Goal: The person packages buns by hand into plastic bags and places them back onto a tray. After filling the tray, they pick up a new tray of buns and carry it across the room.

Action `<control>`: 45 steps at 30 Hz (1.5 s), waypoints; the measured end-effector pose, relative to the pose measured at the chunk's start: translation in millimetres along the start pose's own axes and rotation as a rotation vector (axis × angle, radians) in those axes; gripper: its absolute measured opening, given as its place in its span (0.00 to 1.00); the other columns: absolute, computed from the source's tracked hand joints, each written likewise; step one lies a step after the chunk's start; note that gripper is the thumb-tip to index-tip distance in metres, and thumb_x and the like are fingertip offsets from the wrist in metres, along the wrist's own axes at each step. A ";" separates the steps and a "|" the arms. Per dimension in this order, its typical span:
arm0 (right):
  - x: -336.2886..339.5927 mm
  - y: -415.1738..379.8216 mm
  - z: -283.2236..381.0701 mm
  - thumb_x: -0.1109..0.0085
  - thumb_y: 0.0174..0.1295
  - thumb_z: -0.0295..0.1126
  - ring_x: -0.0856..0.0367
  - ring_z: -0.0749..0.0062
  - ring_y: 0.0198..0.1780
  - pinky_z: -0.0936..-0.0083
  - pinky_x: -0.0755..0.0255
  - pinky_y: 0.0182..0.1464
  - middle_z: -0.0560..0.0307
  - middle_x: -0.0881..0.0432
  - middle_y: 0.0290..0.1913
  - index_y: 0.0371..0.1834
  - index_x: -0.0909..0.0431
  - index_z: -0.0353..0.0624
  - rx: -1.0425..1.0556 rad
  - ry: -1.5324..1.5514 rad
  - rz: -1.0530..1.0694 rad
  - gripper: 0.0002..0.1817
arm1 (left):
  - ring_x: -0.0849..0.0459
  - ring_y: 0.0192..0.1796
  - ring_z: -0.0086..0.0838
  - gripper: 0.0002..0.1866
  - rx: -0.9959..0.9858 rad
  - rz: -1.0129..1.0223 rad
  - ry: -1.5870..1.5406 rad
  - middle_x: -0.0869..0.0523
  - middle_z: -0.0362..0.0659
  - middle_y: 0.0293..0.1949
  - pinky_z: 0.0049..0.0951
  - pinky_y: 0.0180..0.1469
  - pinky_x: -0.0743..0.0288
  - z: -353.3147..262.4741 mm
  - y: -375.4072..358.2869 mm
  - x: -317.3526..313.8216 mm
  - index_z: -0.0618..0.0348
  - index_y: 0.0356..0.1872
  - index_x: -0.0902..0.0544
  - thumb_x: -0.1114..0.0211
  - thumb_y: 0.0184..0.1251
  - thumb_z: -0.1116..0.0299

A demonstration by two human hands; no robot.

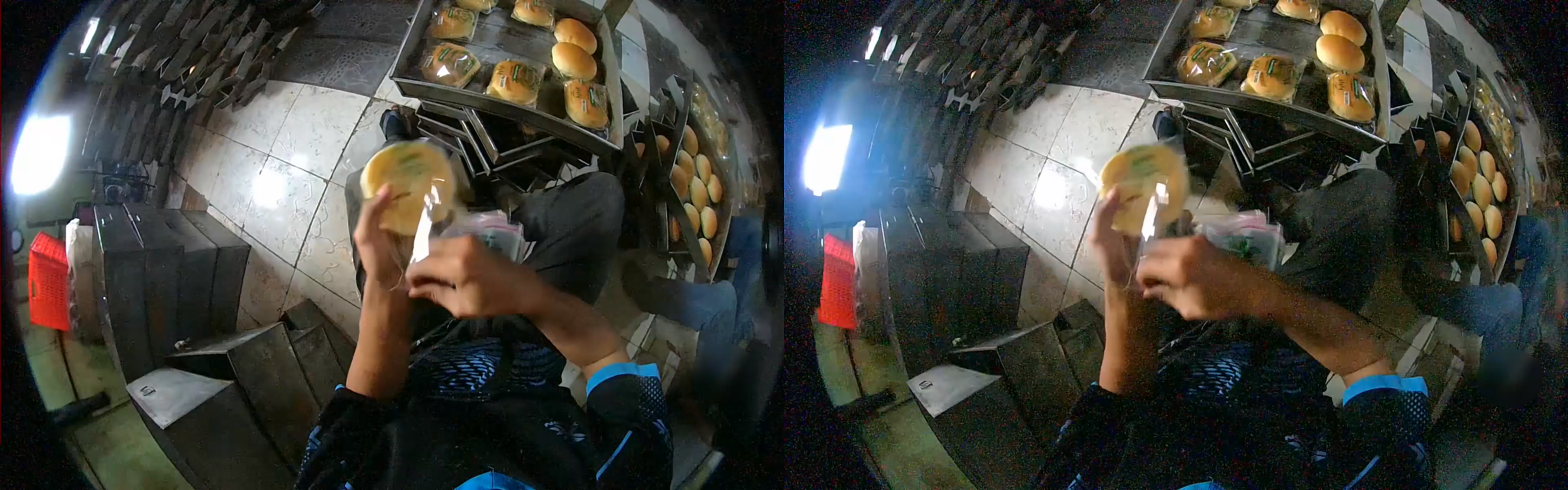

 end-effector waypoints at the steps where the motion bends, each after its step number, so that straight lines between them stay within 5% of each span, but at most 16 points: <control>1: 2.9 1.2 16.9 0.32 0.54 0.28 0.16 0.52 0.39 0.63 0.23 0.43 0.46 0.17 0.36 0.38 0.19 0.36 0.071 -0.006 -0.005 0.11 | 0.15 0.45 0.39 0.31 0.022 -0.071 -0.013 0.19 0.55 0.49 0.38 0.42 0.15 -6.9 -1.8 -3.6 0.66 0.62 0.31 0.40 0.64 0.54; 3: 15.6 -2.1 34.9 0.36 0.60 0.27 0.17 0.59 0.35 0.68 0.24 0.36 0.49 0.18 0.32 0.34 0.20 0.37 0.259 0.432 0.339 0.05 | 0.16 0.45 0.39 0.35 0.093 0.092 -0.254 0.20 0.55 0.50 0.35 0.40 0.16 -7.1 6.0 20.7 0.66 0.63 0.31 0.43 0.63 0.48; 5: 27.0 -7.9 35.4 0.36 0.61 0.27 0.16 0.65 0.34 0.71 0.25 0.34 0.51 0.16 0.34 0.31 0.20 0.39 0.268 0.923 0.715 0.05 | 0.17 0.49 0.48 0.40 0.043 0.146 -0.331 0.20 0.61 0.52 0.52 0.48 0.19 -13.5 11.1 45.1 0.68 0.65 0.33 0.51 0.64 0.41; 7: 25.0 -16.4 -17.8 0.33 0.60 0.31 0.16 0.64 0.36 0.72 0.22 0.37 0.51 0.16 0.35 0.36 0.16 0.40 -0.239 0.472 0.269 0.06 | 0.17 0.50 0.48 0.41 0.086 0.018 -0.289 0.21 0.61 0.54 0.50 0.49 0.19 -15.7 7.1 42.7 0.67 0.66 0.33 0.55 0.64 0.40; 8: 21.5 -9.5 -29.8 0.33 0.59 0.30 0.16 0.62 0.36 0.71 0.22 0.40 0.52 0.16 0.35 0.37 0.16 0.40 -0.139 -0.048 -0.203 0.07 | 0.18 0.52 0.45 0.39 0.089 -0.039 -0.151 0.21 0.59 0.55 0.47 0.50 0.19 -10.0 6.3 44.3 0.66 0.66 0.33 0.54 0.64 0.41; 10: 18.8 -2.2 -23.3 0.33 0.58 0.30 0.17 0.60 0.36 0.70 0.22 0.42 0.53 0.17 0.35 0.39 0.15 0.41 0.073 -0.561 -0.659 0.08 | 0.18 0.55 0.42 0.37 0.118 0.073 0.016 0.22 0.54 0.57 0.40 0.51 0.18 2.8 -5.6 38.0 0.64 0.66 0.33 0.53 0.67 0.42; 15: 18.0 -1.3 -20.3 0.34 0.59 0.29 0.17 0.66 0.36 0.73 0.23 0.42 0.54 0.17 0.35 0.40 0.15 0.41 0.224 -0.242 -0.812 0.08 | 0.21 0.58 0.38 0.25 -0.154 -0.083 0.076 0.22 0.49 0.58 0.33 0.66 0.31 73.2 -27.0 52.3 0.64 0.67 0.35 0.54 0.80 0.57; 16: 15.3 -2.6 -17.3 0.37 0.64 0.28 0.18 0.71 0.36 0.77 0.25 0.43 0.55 0.17 0.36 0.39 0.15 0.41 -0.031 -0.013 -0.850 0.05 | 0.20 0.56 0.37 0.22 -0.324 -0.023 0.238 0.21 0.50 0.56 0.32 0.62 0.29 67.6 -23.9 58.4 0.64 0.63 0.31 0.50 0.78 0.59; 19: 6.7 0.3 -31.4 0.39 0.67 0.28 0.19 0.76 0.37 0.80 0.26 0.43 0.55 0.17 0.36 0.39 0.15 0.41 -0.143 0.343 -0.803 0.05 | 0.17 0.49 0.33 0.14 -0.806 0.140 0.729 0.17 0.53 0.49 0.31 0.50 0.23 26.4 -26.0 73.2 0.66 0.49 0.19 0.38 0.72 0.64; 23: 32.9 24.0 4.9 0.34 0.62 0.29 0.19 0.70 0.39 0.77 0.26 0.41 0.54 0.19 0.35 0.40 0.14 0.42 0.241 -0.501 -0.687 0.05 | 0.17 0.37 0.33 0.08 -1.372 -0.249 1.044 0.18 0.48 0.37 0.28 0.36 0.24 -20.2 -38.0 72.0 0.61 0.38 0.14 0.34 0.68 0.67; 26: 12.2 36.3 -56.6 0.34 0.61 0.29 0.18 0.67 0.37 0.74 0.25 0.38 0.56 0.19 0.36 0.37 0.15 0.42 0.104 -0.276 -0.670 0.04 | 0.18 0.34 0.31 0.06 -1.416 -0.351 1.291 0.19 0.46 0.35 0.28 0.34 0.26 -16.6 -23.8 110.1 0.59 0.38 0.13 0.33 0.65 0.69; 28: -5.0 39.3 -101.1 0.34 0.62 0.30 0.18 0.70 0.34 0.74 0.24 0.37 0.56 0.19 0.35 0.34 0.16 0.42 -0.109 -0.059 -0.588 0.04 | 0.19 0.32 0.32 0.06 -1.293 -0.363 1.279 0.18 0.46 0.34 0.28 0.33 0.26 -4.7 -9.2 126.7 0.59 0.39 0.13 0.32 0.63 0.73; 37: -22.7 83.4 -97.7 0.33 0.62 0.36 0.28 0.66 0.26 0.72 0.32 0.30 0.57 0.29 0.27 0.27 0.21 0.40 0.250 -0.291 -0.653 0.13 | 0.17 0.33 0.33 0.12 -1.111 -0.282 1.129 0.15 0.47 0.30 0.30 0.35 0.24 8.6 11.6 117.9 0.65 0.33 0.16 0.31 0.66 0.65; 39: -14.0 105.0 -110.1 0.36 0.65 0.34 0.28 0.63 0.25 0.70 0.35 0.27 0.54 0.29 0.23 0.22 0.25 0.40 0.109 -0.387 -0.671 0.15 | 0.22 0.28 0.22 0.13 -1.110 -0.414 0.985 0.17 0.43 0.25 0.24 0.31 0.29 3.0 38.4 112.0 0.64 0.28 0.18 0.35 0.70 0.65; 41: 2.7 103.9 -116.1 0.40 0.67 0.33 0.30 0.61 0.22 0.67 0.38 0.25 0.51 0.31 0.20 0.20 0.28 0.39 -0.120 -0.286 -0.880 0.18 | 0.27 0.26 0.19 0.14 -0.655 -0.544 0.778 0.19 0.39 0.24 0.22 0.30 0.33 -13.3 32.5 127.8 0.64 0.26 0.19 0.37 0.72 0.67; 45: -58.3 28.7 -118.5 0.43 0.69 0.32 0.34 0.61 0.19 0.66 0.40 0.25 0.48 0.33 0.19 0.22 0.30 0.35 -0.399 -0.252 -0.822 0.17 | 0.28 0.26 0.15 0.10 -0.339 -0.499 0.719 0.20 0.35 0.24 0.17 0.29 0.37 5.7 -29.3 149.6 0.67 0.28 0.16 0.33 0.68 0.71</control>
Point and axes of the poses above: each hand's wrist, its own y-axis towards the middle knuckle, its own x-axis out of the back of the hand, z = x × y, the point moved 2 cm from there along y, towards the middle knuckle
